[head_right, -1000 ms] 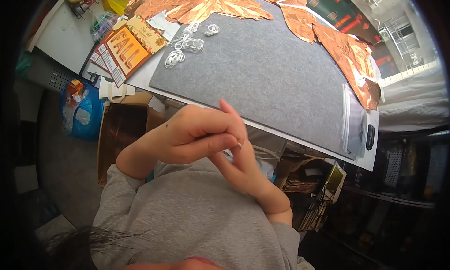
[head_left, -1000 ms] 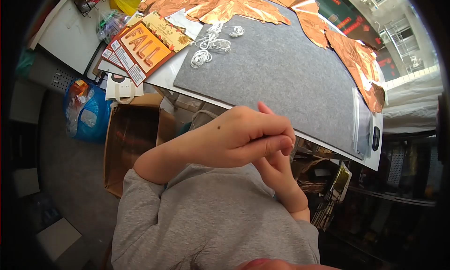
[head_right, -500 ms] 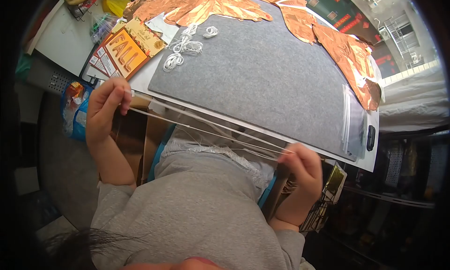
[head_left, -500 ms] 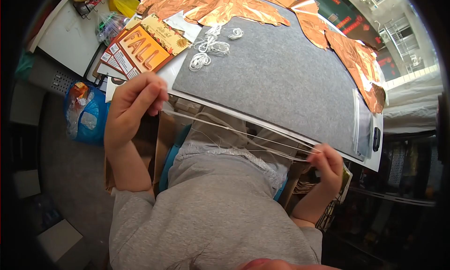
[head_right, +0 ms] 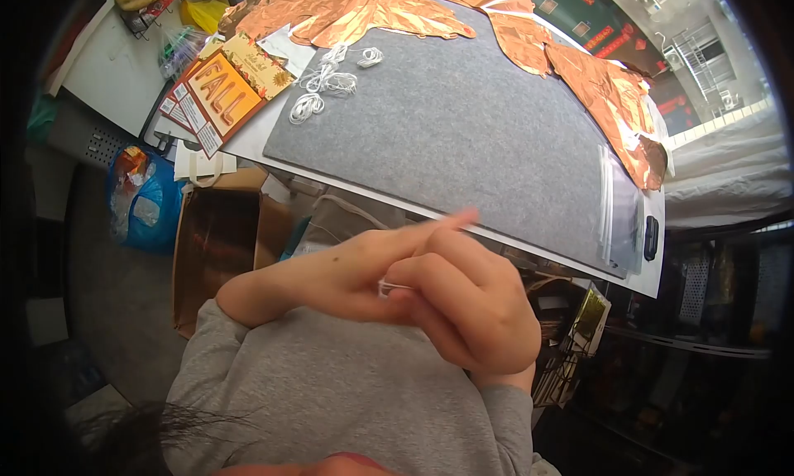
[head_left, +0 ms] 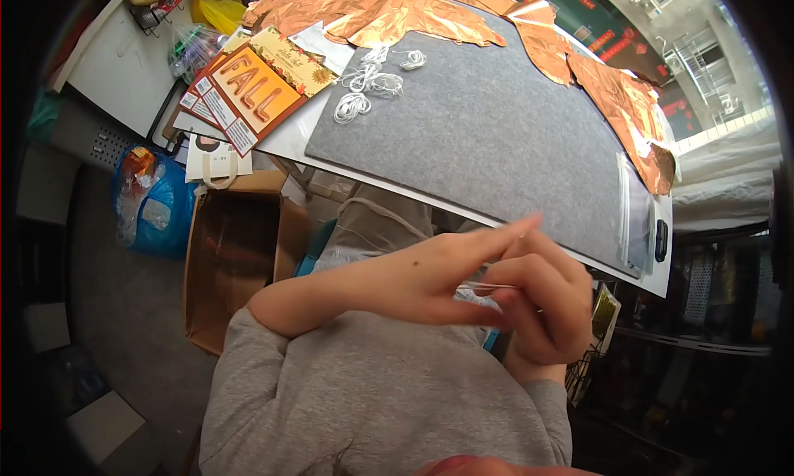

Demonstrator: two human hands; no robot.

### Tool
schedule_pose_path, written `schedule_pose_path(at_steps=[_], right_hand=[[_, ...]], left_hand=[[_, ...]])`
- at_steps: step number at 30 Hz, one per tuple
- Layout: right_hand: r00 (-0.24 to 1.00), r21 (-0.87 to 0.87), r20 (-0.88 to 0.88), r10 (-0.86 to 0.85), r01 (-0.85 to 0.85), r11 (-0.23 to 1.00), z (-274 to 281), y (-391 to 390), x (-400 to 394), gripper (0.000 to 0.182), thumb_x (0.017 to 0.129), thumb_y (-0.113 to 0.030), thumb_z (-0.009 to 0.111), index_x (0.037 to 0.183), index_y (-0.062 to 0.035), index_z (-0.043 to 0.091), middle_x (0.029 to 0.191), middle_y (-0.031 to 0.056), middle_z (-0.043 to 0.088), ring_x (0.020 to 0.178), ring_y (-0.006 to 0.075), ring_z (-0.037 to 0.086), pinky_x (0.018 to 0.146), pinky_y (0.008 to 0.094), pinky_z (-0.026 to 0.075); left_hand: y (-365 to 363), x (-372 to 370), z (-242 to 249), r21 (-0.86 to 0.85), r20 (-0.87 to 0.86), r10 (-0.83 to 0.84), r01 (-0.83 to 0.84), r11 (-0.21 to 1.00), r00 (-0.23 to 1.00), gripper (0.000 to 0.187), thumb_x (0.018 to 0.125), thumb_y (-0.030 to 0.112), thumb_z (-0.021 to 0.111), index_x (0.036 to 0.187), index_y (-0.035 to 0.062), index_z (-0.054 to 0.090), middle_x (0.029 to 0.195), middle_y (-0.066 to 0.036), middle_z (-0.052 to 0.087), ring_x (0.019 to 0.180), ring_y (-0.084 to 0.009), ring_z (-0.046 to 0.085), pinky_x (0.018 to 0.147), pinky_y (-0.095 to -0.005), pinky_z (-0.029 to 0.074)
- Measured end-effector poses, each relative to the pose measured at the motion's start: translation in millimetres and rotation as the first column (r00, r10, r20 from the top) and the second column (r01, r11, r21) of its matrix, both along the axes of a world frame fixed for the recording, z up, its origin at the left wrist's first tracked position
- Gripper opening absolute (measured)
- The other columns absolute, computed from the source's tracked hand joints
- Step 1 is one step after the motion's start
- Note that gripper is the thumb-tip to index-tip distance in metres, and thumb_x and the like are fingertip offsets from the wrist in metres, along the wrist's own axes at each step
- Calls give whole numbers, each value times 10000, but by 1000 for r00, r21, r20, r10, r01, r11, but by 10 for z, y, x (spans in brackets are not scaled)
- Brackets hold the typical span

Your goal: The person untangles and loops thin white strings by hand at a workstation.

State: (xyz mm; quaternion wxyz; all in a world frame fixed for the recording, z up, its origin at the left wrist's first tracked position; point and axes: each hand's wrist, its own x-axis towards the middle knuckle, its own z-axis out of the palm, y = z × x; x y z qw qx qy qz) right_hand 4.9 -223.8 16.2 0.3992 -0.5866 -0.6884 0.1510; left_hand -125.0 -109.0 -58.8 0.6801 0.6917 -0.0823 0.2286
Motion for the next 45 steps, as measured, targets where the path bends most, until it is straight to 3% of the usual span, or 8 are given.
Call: schedule_pose_path(at_steps=[5,13,17,20,22,29,37,45], right_hand=[[937,320,-343,-67,184,929,-59,-201,258,243,953,-173,592,776,-6,594,742,77,557,596,158,490,552,267,369],[687,26,-726,35,-24,999,-710,-297,515,292,1040,-188,445,829,-10,543,923,133,541,916,251,591,795,351,503],[260,-121,-965,-44,-288,950,-1204,-83,151,216,1015,-173,498,1020,17,603,1195,148,570,1174,275,564,1054,455,430],[329,-308,-918,-220,-246,919,-1114,9,1,333,980,-146,565,1265,26,547,1258,129,564,1223,241,532,1062,414,416],[751,-201,-650,-121,-17,979,-1022,47,-4,546,906,-62,692,1403,-20,471,1281,88,574,1135,161,572,949,301,452],[717,-263,-689,-110,-106,959,-846,51,0,351,859,7,731,1195,20,631,964,37,674,842,86,632,734,229,509],[962,43,-31,-271,272,961,-449,-31,182,172,714,76,715,863,-7,697,807,62,665,714,156,559,633,291,415],[970,247,-75,-233,245,938,-322,24,105,253,730,78,716,942,-56,680,827,47,649,758,224,567,698,319,439]], left_hand=[[290,-62,-167,-245,-66,-170,149,958,983,236,989,210,626,895,5,695,770,-6,646,706,-49,550,650,-213,441],[511,-220,-68,-517,267,352,-175,838,897,399,1079,363,365,806,100,490,1150,-178,604,1104,-241,601,1050,-398,418],[462,-206,34,-744,417,259,163,648,871,375,1089,387,296,861,117,419,980,-142,590,894,-204,624,912,-367,492],[370,-137,40,-768,408,221,202,608,886,368,1080,404,348,855,125,432,693,9,409,520,-71,254,470,-233,260],[270,-91,-10,-721,328,159,138,679,931,367,1076,408,359,837,134,410,684,13,383,523,-76,257,485,-240,268],[127,-60,-37,-735,278,93,148,662,956,362,1072,395,371,817,141,404,641,12,380,529,-81,277,496,-250,277],[249,-218,-255,246,50,636,-627,739,770,373,973,188,605,1291,22,500,1439,-230,480,1312,-318,498,1073,-398,387],[-3,-86,-336,-405,-326,-422,279,871,846,343,1032,269,531,1249,4,543,1044,-92,608,945,-114,566,799,-282,461]])
